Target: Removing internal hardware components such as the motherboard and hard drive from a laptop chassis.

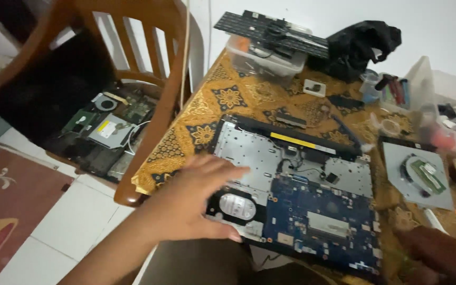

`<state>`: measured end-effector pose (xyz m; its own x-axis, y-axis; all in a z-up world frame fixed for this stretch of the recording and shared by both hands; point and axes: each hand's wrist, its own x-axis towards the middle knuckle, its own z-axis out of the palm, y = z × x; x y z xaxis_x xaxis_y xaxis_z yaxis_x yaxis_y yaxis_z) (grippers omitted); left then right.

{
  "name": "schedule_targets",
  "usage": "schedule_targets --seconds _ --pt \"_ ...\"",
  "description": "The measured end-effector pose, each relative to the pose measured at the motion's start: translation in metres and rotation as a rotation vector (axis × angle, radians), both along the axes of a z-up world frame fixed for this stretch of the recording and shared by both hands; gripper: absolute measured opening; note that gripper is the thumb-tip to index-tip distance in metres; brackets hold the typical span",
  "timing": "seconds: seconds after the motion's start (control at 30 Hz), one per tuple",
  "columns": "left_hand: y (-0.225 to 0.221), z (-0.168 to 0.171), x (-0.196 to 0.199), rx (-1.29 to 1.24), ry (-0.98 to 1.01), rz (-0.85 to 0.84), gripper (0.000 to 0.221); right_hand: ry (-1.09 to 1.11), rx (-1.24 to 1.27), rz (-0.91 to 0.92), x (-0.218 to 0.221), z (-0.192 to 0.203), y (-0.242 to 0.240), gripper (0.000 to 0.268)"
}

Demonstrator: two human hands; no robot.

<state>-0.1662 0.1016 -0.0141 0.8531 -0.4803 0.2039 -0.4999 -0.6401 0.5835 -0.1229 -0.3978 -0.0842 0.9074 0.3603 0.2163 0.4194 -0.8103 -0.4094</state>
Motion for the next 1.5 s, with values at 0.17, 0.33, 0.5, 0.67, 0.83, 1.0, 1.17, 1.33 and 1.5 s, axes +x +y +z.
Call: schedule_targets --seconds 0.17,0.33,0.5,0.67,0.83,1.0,1.17,1.33,1.5 --pt "0.046 -0.017 0.003 -0.141 -0.159 0.192 0.041 0.344 0.746 -0.170 -0.022 -0.014 0.066 0.051" --pt "0.055 -0.028 0.013 -0.252 -0.214 0.169 0.032 0.141 1.172 0.037 -0.030 -0.028 0.170 0.014" --pt "0.059 -0.027 0.009 -0.218 -0.099 0.147 0.023 0.430 0.688 -0.271 -0.055 0.073 0.288 0.010" --pt "0.067 -0.037 0.010 -0.165 -0.166 0.087 0.027 0.450 0.649 -0.175 -0.042 0.091 0.333 0.013" --pt "0.068 -0.044 0.011 -0.148 -0.194 0.082 0.029 0.583 0.520 -0.248 -0.034 0.105 0.359 0.017" --pt "0.067 -0.046 0.012 -0.127 -0.252 0.066 0.031 0.385 0.698 -0.025 -0.029 0.082 0.355 0.014" --pt "0.068 -0.046 0.013 -0.125 -0.237 0.073 0.028 0.362 0.673 -0.033 -0.027 0.081 0.358 0.013" --pt "0.068 -0.047 0.012 -0.120 -0.237 0.070 0.027 0.320 0.689 0.017 -0.026 0.074 0.355 0.026" --pt "0.068 -0.047 0.012 -0.099 -0.226 0.074 0.027 0.316 0.700 0.065 -0.024 0.071 0.354 0.006"
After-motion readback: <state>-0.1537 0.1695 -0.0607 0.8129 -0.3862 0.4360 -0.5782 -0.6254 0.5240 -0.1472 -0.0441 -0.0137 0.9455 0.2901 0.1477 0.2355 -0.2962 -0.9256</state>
